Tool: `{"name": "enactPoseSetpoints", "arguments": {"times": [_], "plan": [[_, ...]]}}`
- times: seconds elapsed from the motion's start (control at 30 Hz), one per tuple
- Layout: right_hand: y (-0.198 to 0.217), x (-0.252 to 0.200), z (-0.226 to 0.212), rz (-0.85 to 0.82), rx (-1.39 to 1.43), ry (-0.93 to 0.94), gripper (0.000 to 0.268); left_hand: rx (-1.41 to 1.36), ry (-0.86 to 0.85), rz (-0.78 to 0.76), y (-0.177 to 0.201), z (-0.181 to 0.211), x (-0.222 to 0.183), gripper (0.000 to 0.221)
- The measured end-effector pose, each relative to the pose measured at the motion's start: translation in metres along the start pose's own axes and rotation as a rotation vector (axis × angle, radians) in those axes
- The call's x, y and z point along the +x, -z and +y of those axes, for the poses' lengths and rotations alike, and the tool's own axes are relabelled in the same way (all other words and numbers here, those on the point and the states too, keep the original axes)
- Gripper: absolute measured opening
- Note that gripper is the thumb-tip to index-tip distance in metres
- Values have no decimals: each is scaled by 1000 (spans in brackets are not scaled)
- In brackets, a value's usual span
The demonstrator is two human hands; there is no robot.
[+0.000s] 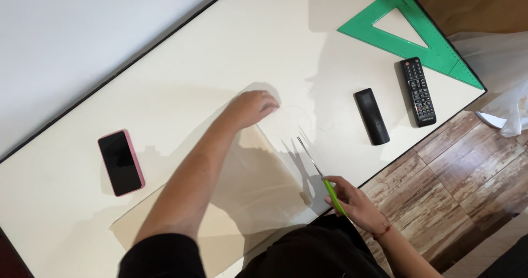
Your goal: Aligning and cutting sheets of fabric on a work table using scissors
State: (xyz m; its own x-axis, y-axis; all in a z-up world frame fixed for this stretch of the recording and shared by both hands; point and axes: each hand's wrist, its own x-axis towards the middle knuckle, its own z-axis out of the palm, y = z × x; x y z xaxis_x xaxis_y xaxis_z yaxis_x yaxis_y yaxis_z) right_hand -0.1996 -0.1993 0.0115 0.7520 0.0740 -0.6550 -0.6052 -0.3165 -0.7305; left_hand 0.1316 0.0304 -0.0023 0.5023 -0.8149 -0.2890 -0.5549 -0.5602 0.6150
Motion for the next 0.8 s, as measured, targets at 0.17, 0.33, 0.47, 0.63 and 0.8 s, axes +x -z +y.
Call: {"name": "enactPoseSetpoints", "arguments": {"times": [0.17, 0.33, 0.47, 0.63, 0.8], "plan": [[1, -9, 2, -25, -87, 52, 55, 274, -97, 134, -28, -37, -15, 94], [-7, -6, -1, -44, -63, 59, 55, 553, 306, 107, -54, 13, -21, 106], [-8, -7, -5, -27, -108, 65, 56, 509, 472, 0, -62, 17, -33, 80], [-8, -5, -2, -48, -75, 95, 55, 363, 341, -55, -63, -4, -25, 43], [-5, -4, -2, -21, -64, 60, 57, -119, 327, -216, -3, 33, -35, 38]]}}
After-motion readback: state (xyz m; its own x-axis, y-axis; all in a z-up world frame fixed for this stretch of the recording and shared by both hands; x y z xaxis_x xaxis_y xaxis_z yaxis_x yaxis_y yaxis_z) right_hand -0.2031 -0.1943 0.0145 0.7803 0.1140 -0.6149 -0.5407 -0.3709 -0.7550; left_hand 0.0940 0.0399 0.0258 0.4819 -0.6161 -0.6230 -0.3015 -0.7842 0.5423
